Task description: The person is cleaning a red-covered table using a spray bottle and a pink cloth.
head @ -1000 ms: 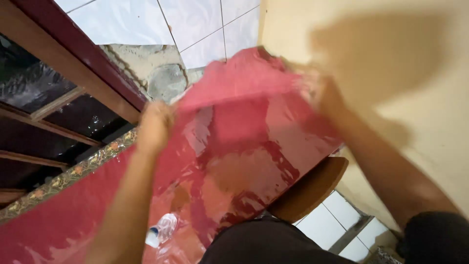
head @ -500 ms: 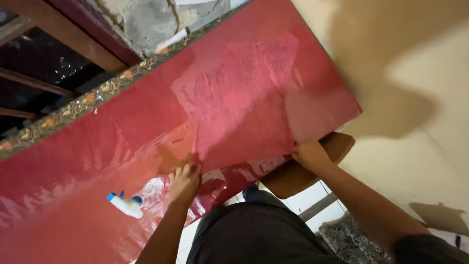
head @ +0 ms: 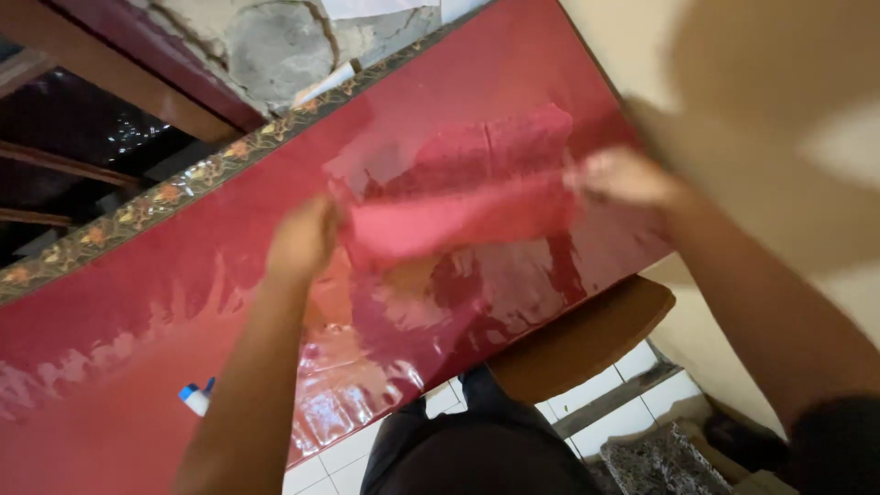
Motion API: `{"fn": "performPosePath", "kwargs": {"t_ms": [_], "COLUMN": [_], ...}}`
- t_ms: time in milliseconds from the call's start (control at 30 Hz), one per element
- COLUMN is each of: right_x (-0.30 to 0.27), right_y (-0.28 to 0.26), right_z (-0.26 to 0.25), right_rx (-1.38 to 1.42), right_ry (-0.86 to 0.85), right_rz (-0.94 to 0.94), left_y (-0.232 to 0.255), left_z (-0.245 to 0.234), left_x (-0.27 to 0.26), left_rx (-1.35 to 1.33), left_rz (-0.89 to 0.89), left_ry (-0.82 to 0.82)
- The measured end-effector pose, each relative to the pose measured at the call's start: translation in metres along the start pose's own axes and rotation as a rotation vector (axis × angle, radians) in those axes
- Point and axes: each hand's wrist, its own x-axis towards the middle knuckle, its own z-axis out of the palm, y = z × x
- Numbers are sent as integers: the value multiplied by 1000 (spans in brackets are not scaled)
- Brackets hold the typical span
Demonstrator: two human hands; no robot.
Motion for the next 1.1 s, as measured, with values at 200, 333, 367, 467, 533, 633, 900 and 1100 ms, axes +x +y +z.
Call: {"fn": "performPosePath", "kwargs": {"t_ms": [200,333,367,467,533,633,900,1100], "right_x": [61,71,65,74,47,28,44,127], "right_y": [-33,45,57,137,71,15,-11,-36], "right_z": [-25,27,47,100,120,141,165,112], "right_rx": [368,237,72,-160,-157,-153,-278,-384], "right_ry": [427,567,602,843,879,903,849,799], "right_rz": [68,-52,56,-240,-206,-116,-385,-609], "left_y": [24,22,14,4,16,26,67,96], "left_z": [6,41,53,96,104,116,193,231], "left_x": [132,98,82,32,30,29,-2,11], "left_rx": [204,341,248,144,157,199,-41,-930], "left_rz": [-53,-72,-181,-357,-396,-417,-328,-1030], "left_ry": [474,227,133,159,187,242,365,20]}}
